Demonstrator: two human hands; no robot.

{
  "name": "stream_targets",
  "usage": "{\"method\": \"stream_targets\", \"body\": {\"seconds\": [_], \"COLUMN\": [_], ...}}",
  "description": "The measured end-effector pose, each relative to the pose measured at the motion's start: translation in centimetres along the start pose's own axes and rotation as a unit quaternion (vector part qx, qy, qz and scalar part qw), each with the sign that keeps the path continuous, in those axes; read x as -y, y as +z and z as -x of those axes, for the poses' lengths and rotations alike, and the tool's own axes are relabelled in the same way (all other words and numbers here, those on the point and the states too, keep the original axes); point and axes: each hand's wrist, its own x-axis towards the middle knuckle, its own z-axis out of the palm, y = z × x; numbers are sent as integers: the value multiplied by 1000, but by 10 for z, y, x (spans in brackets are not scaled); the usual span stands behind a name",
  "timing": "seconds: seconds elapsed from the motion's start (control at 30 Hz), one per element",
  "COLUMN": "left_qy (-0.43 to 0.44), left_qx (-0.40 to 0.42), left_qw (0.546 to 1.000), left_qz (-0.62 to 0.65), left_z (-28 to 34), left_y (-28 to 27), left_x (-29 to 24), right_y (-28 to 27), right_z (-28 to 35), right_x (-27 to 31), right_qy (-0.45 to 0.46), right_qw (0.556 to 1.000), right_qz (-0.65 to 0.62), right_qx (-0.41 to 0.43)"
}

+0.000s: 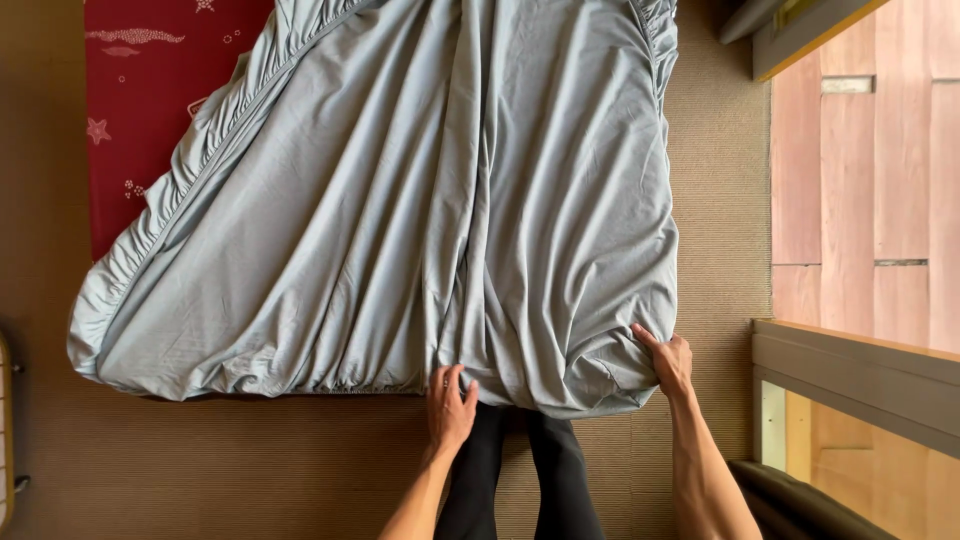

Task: The person puts a gray fitted sheet onto a red mattress with a star pattern. They stretch the elastic corners over the mattress edges and smooth the fabric by hand. The person moves around the bed to secure the sheet on all sides.

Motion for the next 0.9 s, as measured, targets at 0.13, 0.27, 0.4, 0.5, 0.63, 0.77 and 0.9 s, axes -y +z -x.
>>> {"method": "stream_targets", "body": {"seconds": [0.13, 0.27, 0.4, 0.5, 0.63, 0.77, 0.9], "left_qy": [-105, -287, -253, -415, -423, -432, -377], "left_qx": [42, -35, -97, -242, -234, -229, -237], "left_qw": [990, 946, 936, 814, 765, 705, 643], "left_qz": [81, 147, 223, 327, 425, 513, 623], "left_z": [12, 24, 35, 44, 5, 17, -13], "left_y": [57, 128, 139, 170, 129, 158, 162], "left_x": [2, -5, -30, -25, -96, -98, -108], "right_y": [-5, -4, -10, -12, -17, -37, -43], "right_z": [2, 5, 30, 27, 11, 27, 42], "right_x": [-8, -4, 15, 8, -10, -16, 7], "right_qy": [-36, -67, -55, -57, -90, -94, -121], "right_qw": [994, 984, 974, 981, 983, 977, 964], "right_qz": [-94, -155, -209, -177, -153, -168, -201], "right_qx": [44, 60, 71, 45, 54, 91, 129]}}
